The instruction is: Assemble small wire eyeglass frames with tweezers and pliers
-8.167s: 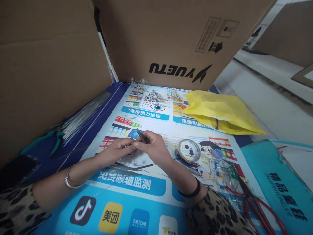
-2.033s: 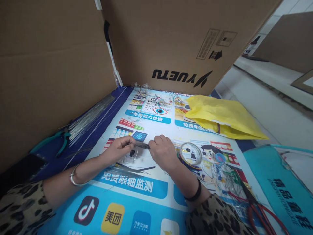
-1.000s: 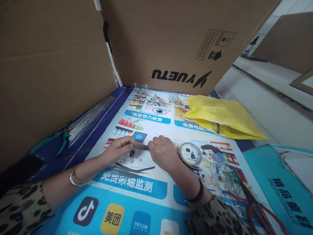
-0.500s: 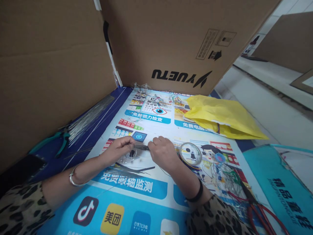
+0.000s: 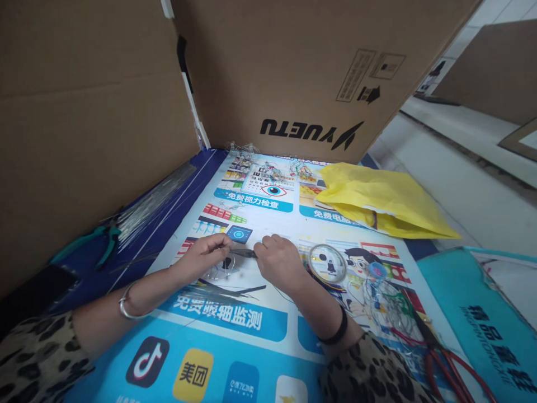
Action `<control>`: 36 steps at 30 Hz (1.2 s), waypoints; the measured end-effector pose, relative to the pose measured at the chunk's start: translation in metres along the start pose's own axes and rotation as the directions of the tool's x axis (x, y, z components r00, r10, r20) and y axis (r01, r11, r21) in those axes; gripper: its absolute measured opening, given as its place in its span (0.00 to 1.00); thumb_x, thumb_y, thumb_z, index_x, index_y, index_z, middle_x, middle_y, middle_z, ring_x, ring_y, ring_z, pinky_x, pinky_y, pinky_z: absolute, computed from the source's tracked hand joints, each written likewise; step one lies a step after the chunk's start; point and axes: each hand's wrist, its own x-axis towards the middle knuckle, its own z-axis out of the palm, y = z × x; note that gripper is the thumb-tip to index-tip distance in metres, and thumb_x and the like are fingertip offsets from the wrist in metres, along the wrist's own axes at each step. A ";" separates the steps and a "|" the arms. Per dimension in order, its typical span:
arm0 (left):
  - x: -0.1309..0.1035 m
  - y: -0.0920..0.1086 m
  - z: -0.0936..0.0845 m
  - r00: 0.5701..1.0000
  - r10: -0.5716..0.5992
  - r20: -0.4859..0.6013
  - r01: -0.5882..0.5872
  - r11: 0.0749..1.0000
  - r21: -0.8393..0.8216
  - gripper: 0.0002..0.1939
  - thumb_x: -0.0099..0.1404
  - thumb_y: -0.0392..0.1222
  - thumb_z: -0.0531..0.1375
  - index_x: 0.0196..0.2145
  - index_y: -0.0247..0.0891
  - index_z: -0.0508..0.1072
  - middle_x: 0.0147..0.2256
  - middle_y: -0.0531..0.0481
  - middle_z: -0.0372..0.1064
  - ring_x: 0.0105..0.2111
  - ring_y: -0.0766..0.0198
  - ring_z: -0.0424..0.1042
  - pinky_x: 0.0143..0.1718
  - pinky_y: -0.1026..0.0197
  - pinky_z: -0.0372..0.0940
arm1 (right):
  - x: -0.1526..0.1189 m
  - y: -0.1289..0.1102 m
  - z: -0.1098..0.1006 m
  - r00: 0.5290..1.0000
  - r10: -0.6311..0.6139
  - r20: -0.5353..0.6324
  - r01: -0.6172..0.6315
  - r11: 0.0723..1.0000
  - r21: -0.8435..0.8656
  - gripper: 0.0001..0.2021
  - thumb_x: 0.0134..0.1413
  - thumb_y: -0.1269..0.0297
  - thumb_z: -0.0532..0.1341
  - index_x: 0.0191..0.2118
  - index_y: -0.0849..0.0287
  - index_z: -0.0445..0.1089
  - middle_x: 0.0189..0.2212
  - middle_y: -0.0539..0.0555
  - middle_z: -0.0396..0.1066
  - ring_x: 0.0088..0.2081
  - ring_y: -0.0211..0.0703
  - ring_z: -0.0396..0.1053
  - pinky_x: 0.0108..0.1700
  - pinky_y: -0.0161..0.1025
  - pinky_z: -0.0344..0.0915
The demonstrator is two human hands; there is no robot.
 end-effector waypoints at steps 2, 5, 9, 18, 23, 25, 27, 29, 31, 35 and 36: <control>0.000 0.000 0.000 1.000 -0.009 0.000 0.009 1.000 -0.005 0.05 0.58 0.38 0.51 0.26 0.36 0.63 0.23 0.56 0.57 0.24 0.69 0.56 0.27 0.66 0.53 | 0.000 0.000 0.001 1.000 0.011 0.008 -0.011 1.000 0.003 0.04 0.50 0.69 0.57 0.27 0.58 0.67 0.25 0.52 0.66 0.31 0.41 0.60 0.31 0.38 0.48; 0.000 0.001 0.000 1.000 -0.025 -0.004 0.025 1.000 -0.007 0.05 0.58 0.38 0.51 0.26 0.36 0.64 0.23 0.55 0.57 0.24 0.70 0.56 0.26 0.67 0.53 | 0.000 0.000 0.002 1.000 0.020 0.017 -0.020 1.000 0.006 0.05 0.51 0.68 0.57 0.27 0.58 0.67 0.25 0.52 0.66 0.31 0.41 0.60 0.31 0.38 0.48; 0.000 0.001 0.000 1.000 -0.030 -0.005 0.030 1.000 -0.002 0.05 0.58 0.38 0.51 0.27 0.36 0.65 0.23 0.55 0.57 0.24 0.70 0.56 0.25 0.67 0.53 | -0.001 0.000 0.002 1.000 0.022 0.021 -0.022 1.000 0.011 0.05 0.51 0.67 0.56 0.27 0.58 0.67 0.26 0.51 0.66 0.31 0.41 0.61 0.32 0.38 0.49; 0.000 0.002 0.000 1.000 -0.006 -0.012 0.006 1.000 0.029 0.06 0.58 0.37 0.51 0.26 0.36 0.65 0.23 0.56 0.58 0.24 0.69 0.57 0.27 0.66 0.55 | -0.001 0.001 0.003 0.999 0.034 0.018 -0.035 0.999 0.019 0.05 0.50 0.67 0.56 0.27 0.58 0.67 0.25 0.51 0.66 0.31 0.40 0.61 0.32 0.37 0.50; 0.001 0.002 0.000 1.000 -0.017 -0.014 0.017 1.000 0.013 0.05 0.57 0.37 0.51 0.26 0.36 0.64 0.23 0.55 0.58 0.24 0.70 0.57 0.26 0.67 0.54 | -0.002 0.000 0.002 0.999 0.052 0.006 -0.052 0.998 0.031 0.05 0.50 0.67 0.57 0.26 0.58 0.67 0.25 0.52 0.66 0.31 0.40 0.61 0.32 0.37 0.49; 0.001 0.002 0.001 1.000 -0.022 -0.018 0.022 1.000 -0.002 0.05 0.58 0.37 0.51 0.26 0.36 0.64 0.23 0.55 0.57 0.24 0.70 0.56 0.26 0.67 0.54 | -0.001 0.000 0.002 0.998 0.066 -0.002 -0.066 0.997 0.032 0.05 0.50 0.67 0.57 0.27 0.58 0.67 0.25 0.52 0.66 0.32 0.40 0.61 0.32 0.37 0.49; 0.000 0.002 0.001 1.000 -0.022 -0.015 0.022 1.000 -0.021 0.05 0.58 0.37 0.51 0.26 0.36 0.64 0.23 0.55 0.57 0.24 0.70 0.56 0.25 0.67 0.54 | -0.001 0.000 0.002 0.997 0.074 -0.005 -0.074 0.997 0.034 0.05 0.50 0.67 0.57 0.27 0.58 0.67 0.25 0.52 0.66 0.32 0.40 0.61 0.32 0.36 0.49; 0.000 0.002 0.001 1.000 -0.023 -0.011 0.023 0.999 -0.039 0.05 0.58 0.37 0.52 0.26 0.36 0.64 0.23 0.55 0.57 0.24 0.70 0.56 0.25 0.67 0.54 | -0.001 -0.001 0.002 0.997 0.077 0.000 -0.077 0.996 0.038 0.05 0.50 0.66 0.57 0.27 0.59 0.67 0.25 0.52 0.67 0.32 0.40 0.62 0.32 0.36 0.50; 0.000 0.002 0.001 1.000 -0.028 -0.007 0.028 0.998 -0.058 0.05 0.58 0.38 0.52 0.26 0.36 0.64 0.22 0.56 0.57 0.23 0.71 0.56 0.25 0.67 0.53 | -0.001 -0.001 0.001 0.996 0.085 0.006 -0.085 0.995 0.048 0.05 0.51 0.66 0.56 0.27 0.58 0.67 0.26 0.52 0.67 0.32 0.40 0.62 0.32 0.36 0.50; -0.001 0.000 0.001 0.999 -0.039 0.000 0.038 0.993 -0.108 0.06 0.59 0.39 0.51 0.27 0.36 0.64 0.22 0.57 0.56 0.22 0.71 0.55 0.25 0.67 0.53 | -0.001 -0.001 0.001 0.988 0.147 0.044 -0.152 0.982 0.113 0.06 0.52 0.66 0.56 0.28 0.58 0.67 0.27 0.51 0.67 0.33 0.39 0.63 0.32 0.34 0.51; -0.001 0.000 0.001 0.999 -0.039 0.002 0.039 0.992 -0.121 0.06 0.60 0.39 0.51 0.27 0.36 0.64 0.22 0.57 0.56 0.22 0.71 0.55 0.25 0.67 0.53 | -0.001 0.000 0.001 0.984 0.165 0.062 -0.172 0.976 0.132 0.06 0.52 0.65 0.56 0.28 0.58 0.67 0.27 0.51 0.67 0.33 0.38 0.63 0.32 0.34 0.52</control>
